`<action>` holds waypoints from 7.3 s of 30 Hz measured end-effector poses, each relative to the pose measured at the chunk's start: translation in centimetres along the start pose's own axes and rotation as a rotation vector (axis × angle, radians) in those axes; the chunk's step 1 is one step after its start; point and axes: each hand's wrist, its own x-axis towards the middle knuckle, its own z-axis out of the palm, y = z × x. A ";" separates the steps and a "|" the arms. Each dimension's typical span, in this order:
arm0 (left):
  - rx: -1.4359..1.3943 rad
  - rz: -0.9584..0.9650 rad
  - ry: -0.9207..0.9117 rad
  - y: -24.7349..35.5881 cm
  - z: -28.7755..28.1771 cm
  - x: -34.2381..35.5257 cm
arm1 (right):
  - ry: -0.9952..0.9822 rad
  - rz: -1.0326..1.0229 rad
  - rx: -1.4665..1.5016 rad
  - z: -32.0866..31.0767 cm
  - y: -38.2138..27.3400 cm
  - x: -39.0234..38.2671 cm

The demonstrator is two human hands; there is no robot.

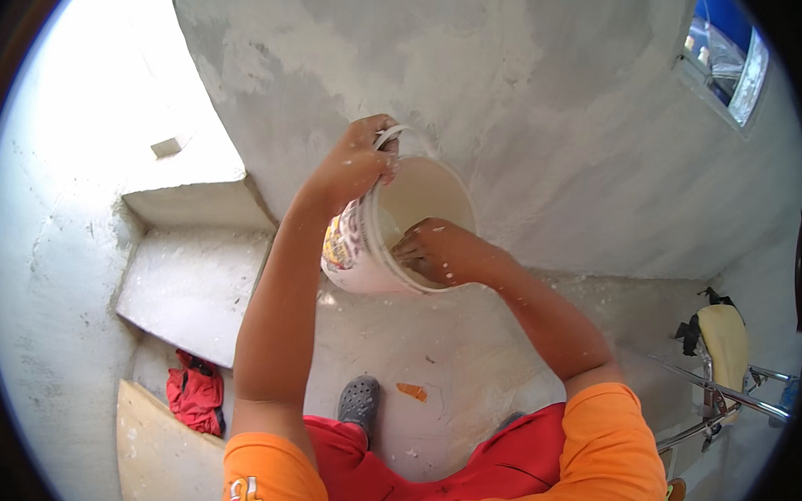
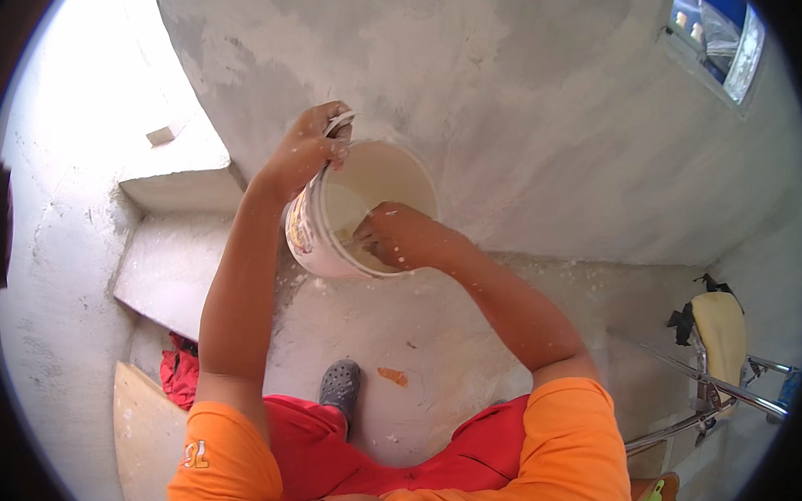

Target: The person applies a plaster-like material to a wall using a brush, dipping the brush into a bucket of the material between applications.

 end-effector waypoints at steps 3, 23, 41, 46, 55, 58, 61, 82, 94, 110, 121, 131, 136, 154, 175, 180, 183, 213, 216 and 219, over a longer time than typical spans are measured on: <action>-0.139 0.076 0.081 0.5 -1.3 -0.6 | 0.020 0.074 -0.076 0.0 -0.9 1.9; -0.616 0.356 0.504 7.4 2.4 -1.3 | 0.792 0.287 0.459 -19.4 -6.4 -8.4; -0.704 0.436 0.684 13.7 10.2 0.5 | 1.125 -0.248 1.309 -18.6 0.4 -9.4; -0.700 0.462 0.595 11.6 9.3 1.3 | 1.125 -0.210 1.419 -17.6 0.9 -8.8; -0.794 0.489 0.623 10.8 8.5 1.8 | 1.123 -0.342 1.500 -16.8 0.8 -7.1; -0.812 0.502 0.658 10.7 8.7 2.1 | 1.267 -0.397 1.430 -16.2 0.5 -5.9; -0.809 0.481 0.660 10.8 8.7 1.8 | 1.194 -0.395 1.410 -15.9 2.1 -6.4; -0.882 0.440 0.607 12.5 10.4 1.5 | 1.710 -0.242 0.624 -30.1 -7.4 -5.6; -0.805 0.424 0.619 12.1 8.8 1.0 | 1.461 0.374 -0.244 -31.2 -2.3 -2.3; -0.697 0.451 0.660 12.0 6.6 -0.1 | 1.595 0.322 -0.099 -35.2 -4.1 -0.7; -0.725 0.453 0.681 11.7 7.8 0.4 | 1.249 0.615 -0.029 -34.3 -2.5 1.5; -0.719 0.379 0.637 12.3 7.0 -0.3 | 1.595 0.284 -0.718 -34.0 0.7 -0.7; -0.714 0.416 0.626 12.2 6.5 -0.5 | 1.244 0.555 -0.004 -35.7 -2.3 -2.7; -0.737 0.386 0.620 12.5 5.8 -0.8 | 1.262 0.613 0.107 -40.2 0.6 -5.1; -0.768 0.474 0.398 10.0 5.5 0.7 | 1.729 0.011 0.814 -26.7 -2.7 -8.9; -0.669 0.543 0.310 7.4 2.0 0.5 | 1.401 -0.217 0.698 -20.4 -8.0 -8.9; -0.612 0.569 0.384 7.7 1.7 -0.3 | 0.990 -0.032 0.557 -19.1 -10.1 -10.3; -0.724 1.081 0.041 10.5 4.6 -2.6 | 0.823 0.088 -0.337 -12.7 -11.4 -3.5; -0.675 1.122 0.024 10.6 3.7 -2.8 | 0.739 0.091 -0.313 -12.3 -11.9 -3.6; -0.664 1.128 0.007 11.3 4.1 -3.1 | 0.751 0.048 -0.274 -11.3 -10.8 -3.2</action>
